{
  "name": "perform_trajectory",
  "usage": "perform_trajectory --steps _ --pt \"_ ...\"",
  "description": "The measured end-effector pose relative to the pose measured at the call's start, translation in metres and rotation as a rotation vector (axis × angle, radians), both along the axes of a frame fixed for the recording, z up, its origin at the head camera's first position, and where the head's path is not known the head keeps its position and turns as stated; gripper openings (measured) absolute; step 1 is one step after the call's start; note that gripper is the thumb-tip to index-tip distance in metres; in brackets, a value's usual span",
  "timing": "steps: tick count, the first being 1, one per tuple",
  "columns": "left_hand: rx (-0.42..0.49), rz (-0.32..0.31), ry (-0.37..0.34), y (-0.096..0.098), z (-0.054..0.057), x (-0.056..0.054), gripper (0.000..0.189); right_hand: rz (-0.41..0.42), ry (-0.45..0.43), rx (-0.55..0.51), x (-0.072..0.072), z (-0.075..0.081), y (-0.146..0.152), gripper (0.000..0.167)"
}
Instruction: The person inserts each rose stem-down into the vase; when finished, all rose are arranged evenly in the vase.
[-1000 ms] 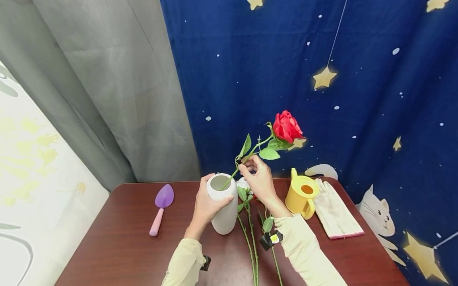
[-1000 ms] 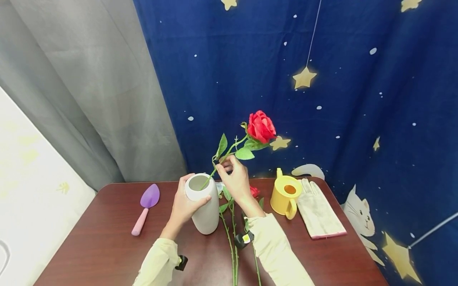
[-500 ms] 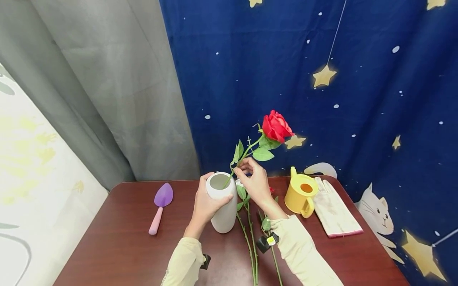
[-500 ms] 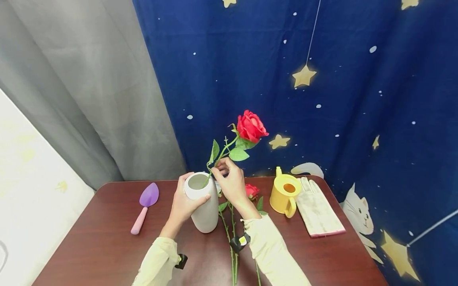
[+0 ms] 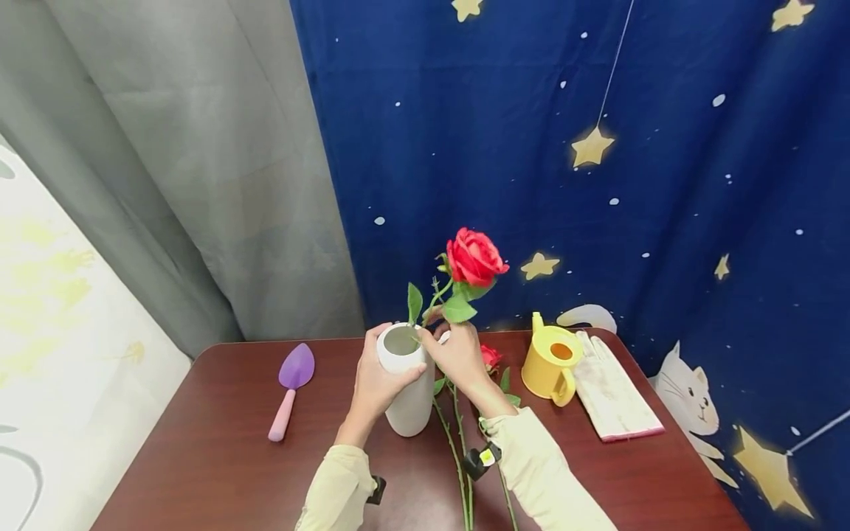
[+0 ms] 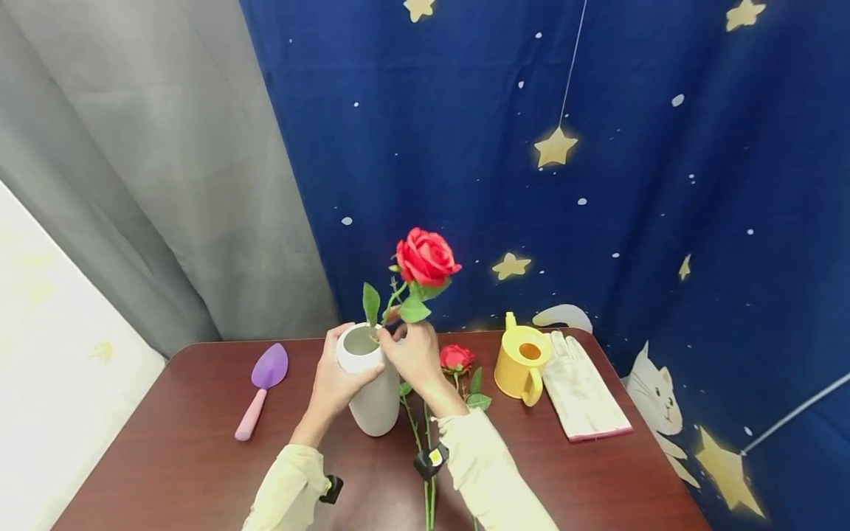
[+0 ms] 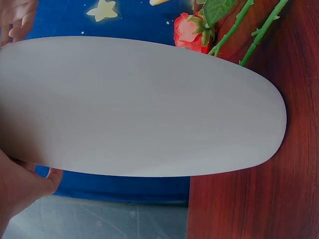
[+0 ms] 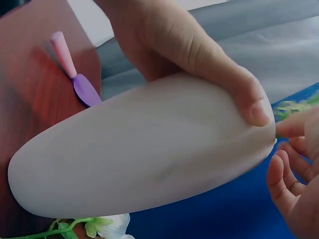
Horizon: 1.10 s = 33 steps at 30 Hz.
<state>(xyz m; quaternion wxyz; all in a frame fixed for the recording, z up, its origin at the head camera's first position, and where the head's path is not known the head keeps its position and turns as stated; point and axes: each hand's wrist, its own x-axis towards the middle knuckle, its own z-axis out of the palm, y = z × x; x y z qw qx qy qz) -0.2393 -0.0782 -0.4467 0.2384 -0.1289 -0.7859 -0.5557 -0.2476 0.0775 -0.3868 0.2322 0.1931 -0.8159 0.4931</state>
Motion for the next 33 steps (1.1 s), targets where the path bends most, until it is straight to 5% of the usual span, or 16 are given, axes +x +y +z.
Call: perform_trajectory --steps 7,16,26,33 --pt "0.016 -0.007 -0.017 -0.001 0.000 0.001 0.083 -0.002 -0.014 -0.003 0.005 -0.004 0.012 0.026" --pt "0.005 0.014 -0.029 0.000 -0.001 -0.001 0.082 -0.036 -0.156 -0.061 0.005 -0.025 0.034 0.020" --pt "0.009 0.023 -0.019 -0.001 0.001 0.000 0.081 -0.090 -0.401 -0.157 -0.001 -0.066 0.072 0.014" --pt "0.004 0.010 -0.017 0.000 0.000 -0.001 0.081 -0.206 -0.478 -0.011 0.002 -0.103 0.101 0.012"
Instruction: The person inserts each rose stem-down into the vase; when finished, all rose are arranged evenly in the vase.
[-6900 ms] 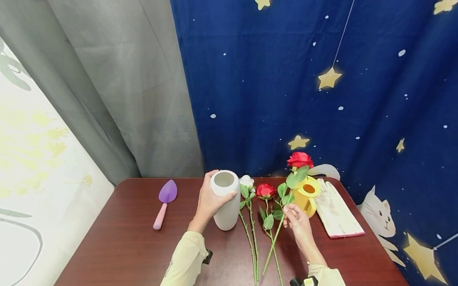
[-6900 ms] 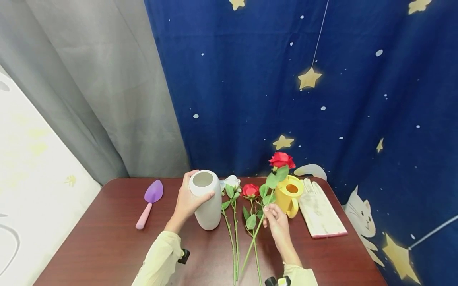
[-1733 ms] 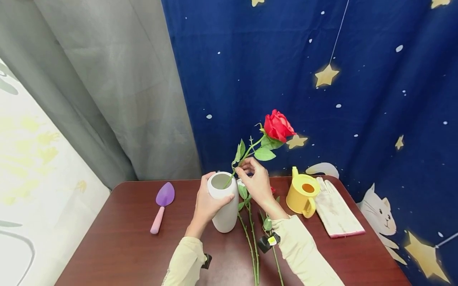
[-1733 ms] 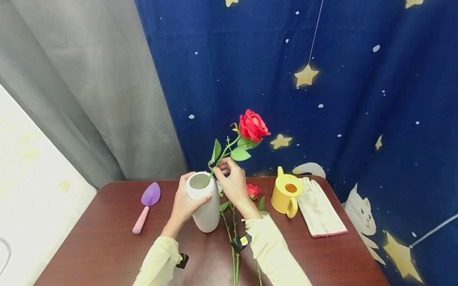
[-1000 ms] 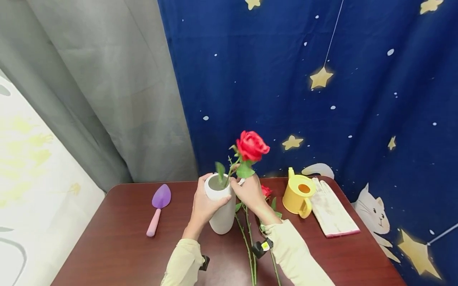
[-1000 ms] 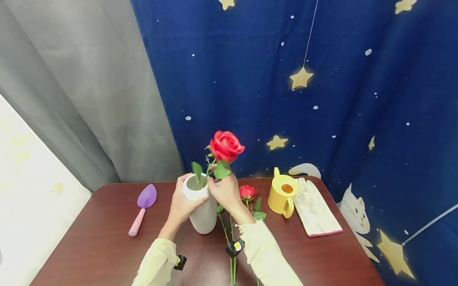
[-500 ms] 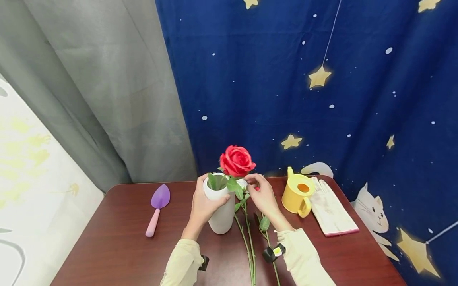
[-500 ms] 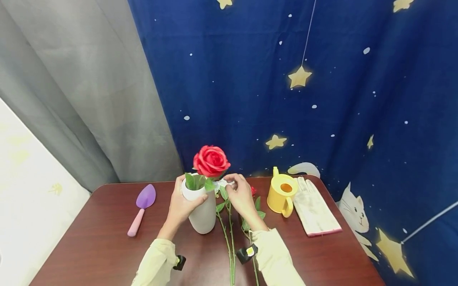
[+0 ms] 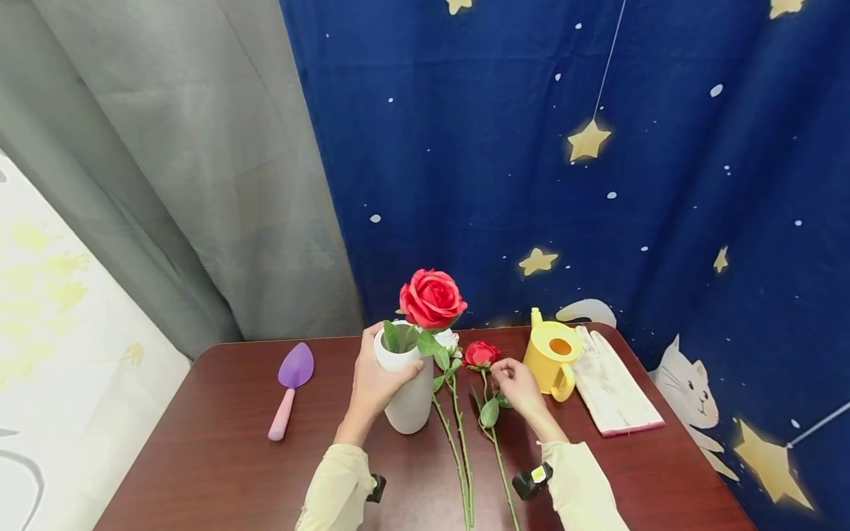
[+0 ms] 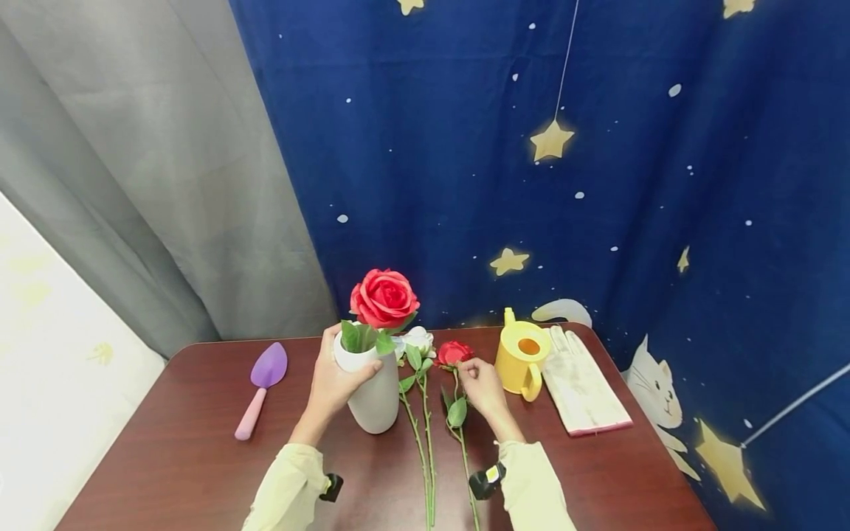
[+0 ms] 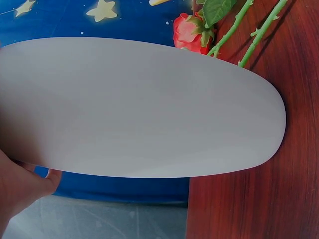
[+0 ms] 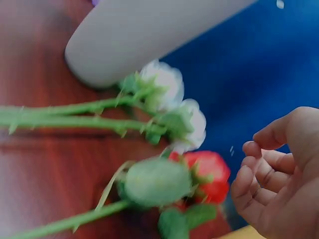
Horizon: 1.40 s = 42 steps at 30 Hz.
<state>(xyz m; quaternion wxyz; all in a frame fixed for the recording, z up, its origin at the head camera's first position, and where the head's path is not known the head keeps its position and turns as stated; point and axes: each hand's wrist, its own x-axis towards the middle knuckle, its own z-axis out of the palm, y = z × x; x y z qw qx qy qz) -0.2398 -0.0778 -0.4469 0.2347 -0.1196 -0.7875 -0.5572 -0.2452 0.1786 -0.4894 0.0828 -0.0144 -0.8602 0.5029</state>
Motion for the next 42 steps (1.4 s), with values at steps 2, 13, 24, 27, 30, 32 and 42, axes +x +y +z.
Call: perform_trajectory --steps 2,13,24,27,30,32,42 --pt "0.002 0.000 0.003 0.000 0.000 0.000 0.081 -0.002 -0.042 0.019 0.002 -0.009 0.006 0.012" --pt "-0.001 -0.006 -0.001 -0.001 -0.002 -0.001 0.080 0.023 -0.157 0.086 0.011 -0.048 0.014 0.005" --pt "0.017 -0.027 -0.007 0.001 -0.001 0.000 0.080 0.020 -0.057 0.188 0.011 -0.058 0.004 0.012" --pt "0.027 -0.033 -0.008 0.001 -0.001 0.000 0.080 0.013 -0.031 0.274 0.011 -0.060 0.001 0.015" --pt "0.035 -0.036 -0.025 0.002 0.006 0.004 0.080 0.003 -0.043 0.328 0.011 -0.064 -0.001 0.016" --pt "0.032 -0.037 -0.028 0.003 0.016 0.012 0.079 -0.008 -0.047 0.340 0.011 -0.065 -0.003 0.015" --pt "0.032 -0.029 -0.030 0.004 0.018 0.013 0.079 -0.093 -0.085 0.317 0.011 -0.071 -0.008 0.006"
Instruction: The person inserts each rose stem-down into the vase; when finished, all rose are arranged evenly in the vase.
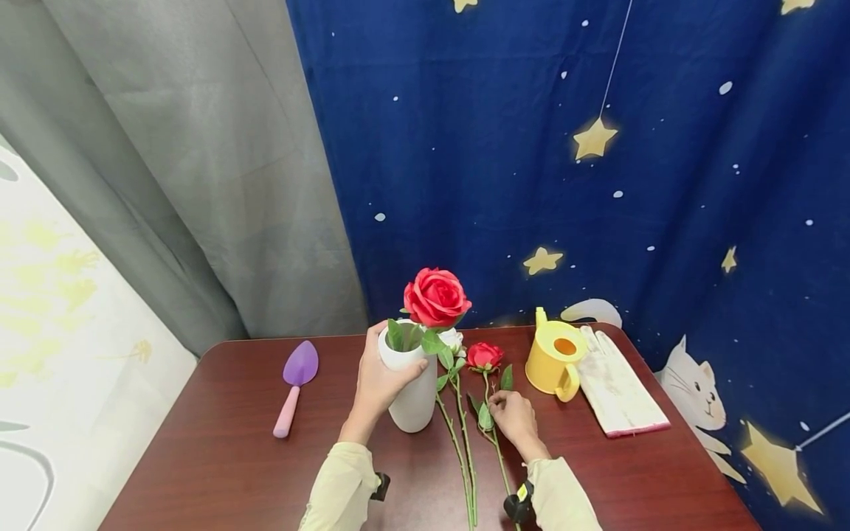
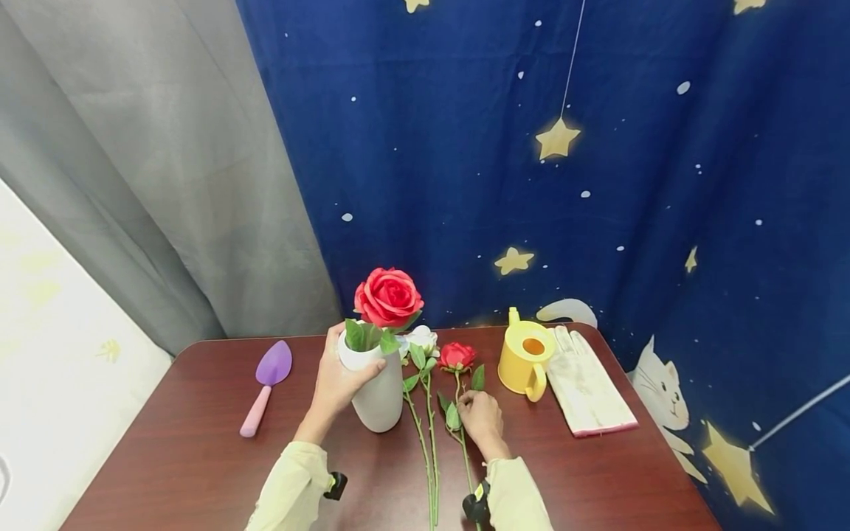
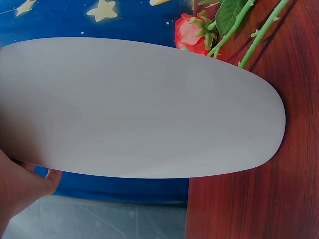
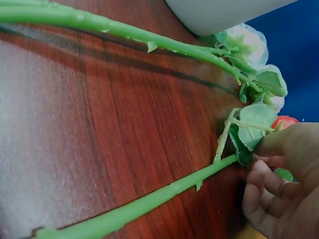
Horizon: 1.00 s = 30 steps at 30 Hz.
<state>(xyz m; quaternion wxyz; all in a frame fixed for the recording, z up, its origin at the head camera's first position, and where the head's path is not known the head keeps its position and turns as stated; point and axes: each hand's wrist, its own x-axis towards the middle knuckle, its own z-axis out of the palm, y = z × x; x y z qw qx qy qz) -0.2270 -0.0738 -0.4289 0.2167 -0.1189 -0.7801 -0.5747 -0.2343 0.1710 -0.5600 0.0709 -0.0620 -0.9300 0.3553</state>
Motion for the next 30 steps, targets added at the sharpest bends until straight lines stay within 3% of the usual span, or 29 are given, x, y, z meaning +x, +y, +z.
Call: perform_trajectory --steps 3,14,22,30 --pt "-0.002 0.004 0.011 -0.003 -0.015 -0.012 0.082 -0.021 0.009 0.003 0.000 0.001 -0.002 0.008" --pt "-0.025 0.014 0.038 -0.005 -0.020 -0.013 0.081 -0.102 -0.033 -0.011 0.003 0.003 -0.008 0.016" --pt "-0.024 0.012 0.023 -0.005 -0.018 -0.012 0.081 -0.020 0.046 -0.084 0.004 0.003 -0.004 0.012" --pt "0.001 -0.016 0.030 -0.004 -0.018 -0.013 0.085 0.077 -0.015 -0.239 0.010 0.011 0.004 0.007"
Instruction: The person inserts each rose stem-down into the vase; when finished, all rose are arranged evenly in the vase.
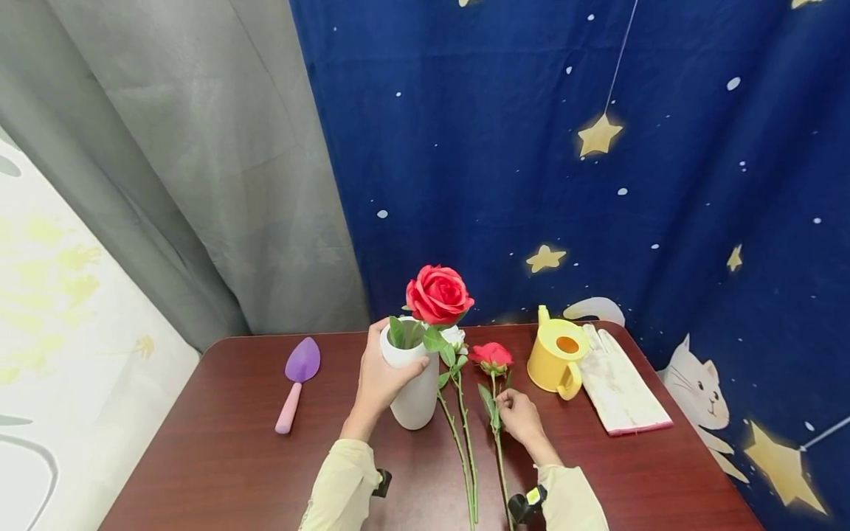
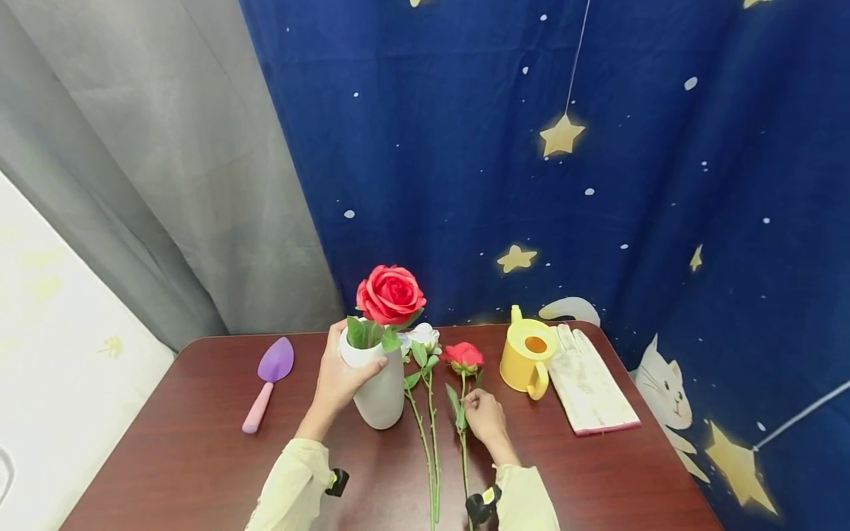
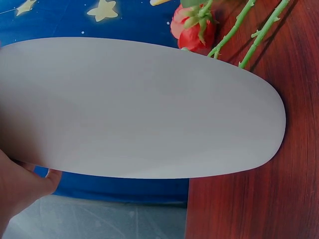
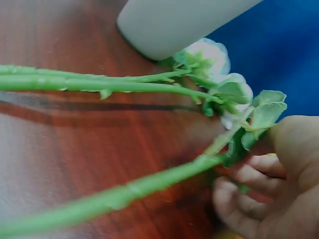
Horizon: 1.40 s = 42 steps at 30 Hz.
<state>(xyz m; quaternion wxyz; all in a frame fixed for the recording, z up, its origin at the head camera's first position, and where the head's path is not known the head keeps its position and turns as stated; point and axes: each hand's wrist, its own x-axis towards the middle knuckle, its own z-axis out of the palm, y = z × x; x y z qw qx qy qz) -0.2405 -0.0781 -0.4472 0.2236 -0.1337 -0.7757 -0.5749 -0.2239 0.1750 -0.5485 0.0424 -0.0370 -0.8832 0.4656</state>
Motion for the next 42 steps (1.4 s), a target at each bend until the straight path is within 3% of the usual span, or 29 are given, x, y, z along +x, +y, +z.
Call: perform_trajectory --steps 6,15,26,28,32,34,37,42 --pt "-0.011 0.014 -0.005 0.000 0.001 0.000 0.083 0.105 -0.064 -0.138 0.005 0.006 0.008 0.013" --pt "-0.029 0.039 0.010 0.000 0.000 0.000 0.080 0.159 -0.089 -0.437 0.015 0.013 0.013 0.009" --pt "-0.027 0.041 0.006 0.001 -0.002 -0.001 0.081 0.148 -0.085 -0.557 0.018 0.025 0.013 0.017" --pt "-0.026 0.042 0.006 0.001 -0.001 -0.001 0.081 0.169 -0.058 -0.617 0.016 0.019 0.016 0.021" --pt "-0.027 0.044 0.001 0.001 -0.002 -0.001 0.081 0.320 0.050 -0.743 0.007 -0.013 0.031 0.016" --pt "-0.029 0.043 -0.001 0.001 -0.002 -0.001 0.081 0.364 0.086 -0.793 0.007 -0.018 0.036 0.013" --pt "-0.031 0.042 -0.004 0.001 -0.002 0.000 0.081 0.364 0.084 -0.830 0.016 -0.005 0.036 0.011" --pt "-0.029 0.041 -0.005 0.002 -0.001 0.000 0.081 0.314 -0.009 -0.881 0.030 0.020 0.033 0.010"
